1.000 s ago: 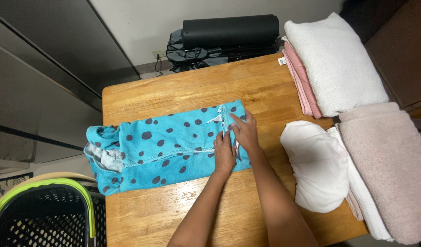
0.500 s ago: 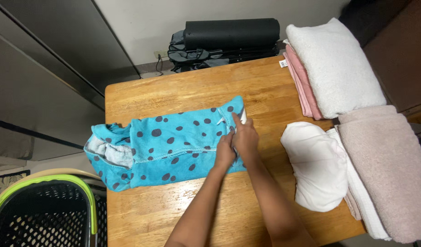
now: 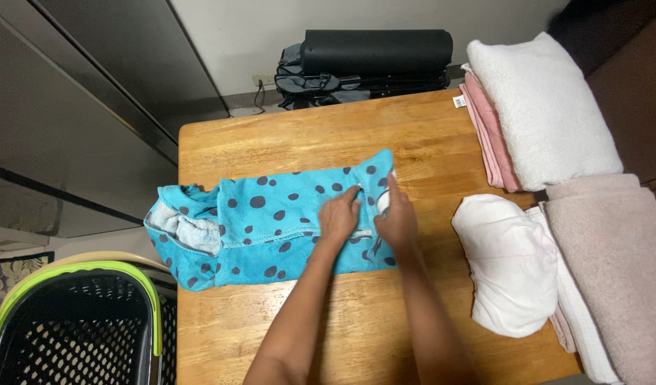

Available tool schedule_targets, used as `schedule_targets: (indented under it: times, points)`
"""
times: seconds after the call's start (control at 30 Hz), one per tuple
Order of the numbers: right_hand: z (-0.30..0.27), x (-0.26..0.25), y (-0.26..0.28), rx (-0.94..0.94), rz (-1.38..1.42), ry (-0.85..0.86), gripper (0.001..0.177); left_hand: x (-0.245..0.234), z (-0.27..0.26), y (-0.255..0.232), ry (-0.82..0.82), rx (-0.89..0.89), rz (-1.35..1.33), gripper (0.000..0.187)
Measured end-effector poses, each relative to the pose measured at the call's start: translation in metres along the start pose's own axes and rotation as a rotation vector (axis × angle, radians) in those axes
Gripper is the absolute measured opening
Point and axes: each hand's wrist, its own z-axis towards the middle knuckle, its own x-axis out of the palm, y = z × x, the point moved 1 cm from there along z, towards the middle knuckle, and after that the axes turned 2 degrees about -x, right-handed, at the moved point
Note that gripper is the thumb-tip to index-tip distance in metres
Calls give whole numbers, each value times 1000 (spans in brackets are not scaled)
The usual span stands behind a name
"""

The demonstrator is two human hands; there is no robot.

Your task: The person folds a white towel and a blue Dalmatian-patterned towel on a wooden table. They smooth and align the towels, fold them into compact rectangles, and place them on a stack of other folded towels.

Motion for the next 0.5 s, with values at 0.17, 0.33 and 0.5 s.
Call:
schedule_targets:
  times: [0.17, 0.33, 0.5]
  points:
    - [7, 3, -15, 8, 7, -41, 98, -43, -29, -11, 109, 130, 124, 65]
    - [-5, 43, 33, -38, -300, -150, 65, -36, -43, -50, 221, 102, 261, 79]
    - [-18, 38, 44, -99, -251, -62, 60, -26, -49, -43, 193, 115, 148, 97]
